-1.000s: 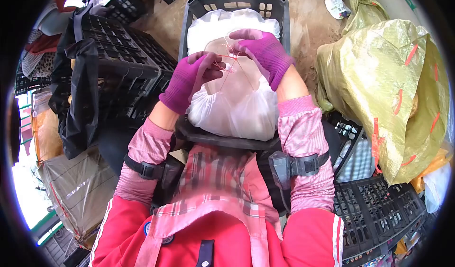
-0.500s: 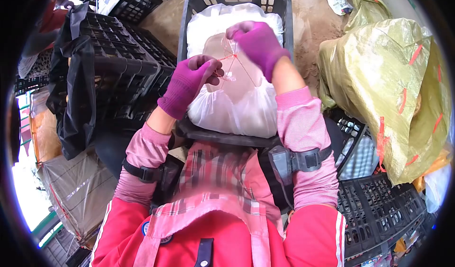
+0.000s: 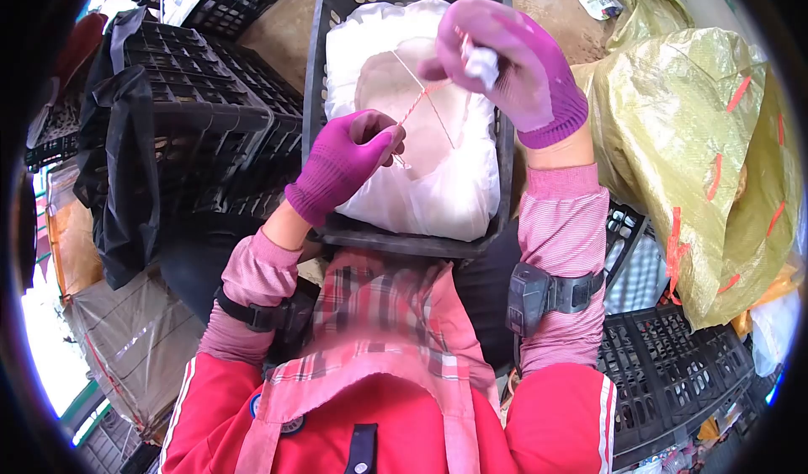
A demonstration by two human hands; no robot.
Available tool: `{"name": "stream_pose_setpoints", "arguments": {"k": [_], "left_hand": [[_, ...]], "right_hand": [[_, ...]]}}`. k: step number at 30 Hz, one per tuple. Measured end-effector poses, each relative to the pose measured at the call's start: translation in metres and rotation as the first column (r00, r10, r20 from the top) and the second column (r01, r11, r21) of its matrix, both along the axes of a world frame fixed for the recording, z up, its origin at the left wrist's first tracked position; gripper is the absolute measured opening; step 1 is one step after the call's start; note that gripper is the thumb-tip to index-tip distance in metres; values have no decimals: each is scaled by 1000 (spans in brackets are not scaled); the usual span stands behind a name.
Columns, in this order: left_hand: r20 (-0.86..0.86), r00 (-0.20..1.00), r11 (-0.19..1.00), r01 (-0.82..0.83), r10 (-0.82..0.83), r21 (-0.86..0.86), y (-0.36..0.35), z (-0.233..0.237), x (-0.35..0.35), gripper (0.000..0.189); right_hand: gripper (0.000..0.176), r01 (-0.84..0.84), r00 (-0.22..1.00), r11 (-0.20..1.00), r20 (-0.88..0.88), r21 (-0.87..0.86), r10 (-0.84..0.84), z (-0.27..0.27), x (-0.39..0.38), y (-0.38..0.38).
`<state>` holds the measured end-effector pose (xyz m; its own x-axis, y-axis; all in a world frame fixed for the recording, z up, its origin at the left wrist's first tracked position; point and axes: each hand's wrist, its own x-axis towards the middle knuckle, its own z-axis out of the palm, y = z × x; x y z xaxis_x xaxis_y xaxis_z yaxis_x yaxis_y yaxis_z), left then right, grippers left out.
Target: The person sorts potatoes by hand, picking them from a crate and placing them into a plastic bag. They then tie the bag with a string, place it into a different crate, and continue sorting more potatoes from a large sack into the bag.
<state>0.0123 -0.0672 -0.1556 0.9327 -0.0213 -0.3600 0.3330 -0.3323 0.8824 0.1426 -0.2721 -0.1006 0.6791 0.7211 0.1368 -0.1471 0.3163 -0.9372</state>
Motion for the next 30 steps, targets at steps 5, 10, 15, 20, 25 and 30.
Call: {"name": "stream_pose_setpoints", "arguments": {"k": [5,10,15,20,25,30], "left_hand": [[-95,939,854,-340,330,-394,5,31,12,27],[60,977,845,-144,204,-516,10,9,18,32],[-46,988,546,-120,147,-829,-4,41,28,39],[315,940,991,-127,131,-34,7,-7,29,50],[-4,1000,995,13,-14,-97,-21,7,24,39],[91,970,922,-182,226,-343,-33,-11,23,26]], "right_hand": [[39,-8,999,996,-46,88,12,5,-14,4],[33,333,897,940,-331,74,-292,1,-18,17],[29,339,938,933,-34,-120,-345,-2,-18,5],[57,403,873,909,-254,-104,-416,-2,-18,-6],[41,58,998,927,57,-370,-40,12,-8,-16],[49,249,953,752,293,-610,-78,-9,8,-26]]}}
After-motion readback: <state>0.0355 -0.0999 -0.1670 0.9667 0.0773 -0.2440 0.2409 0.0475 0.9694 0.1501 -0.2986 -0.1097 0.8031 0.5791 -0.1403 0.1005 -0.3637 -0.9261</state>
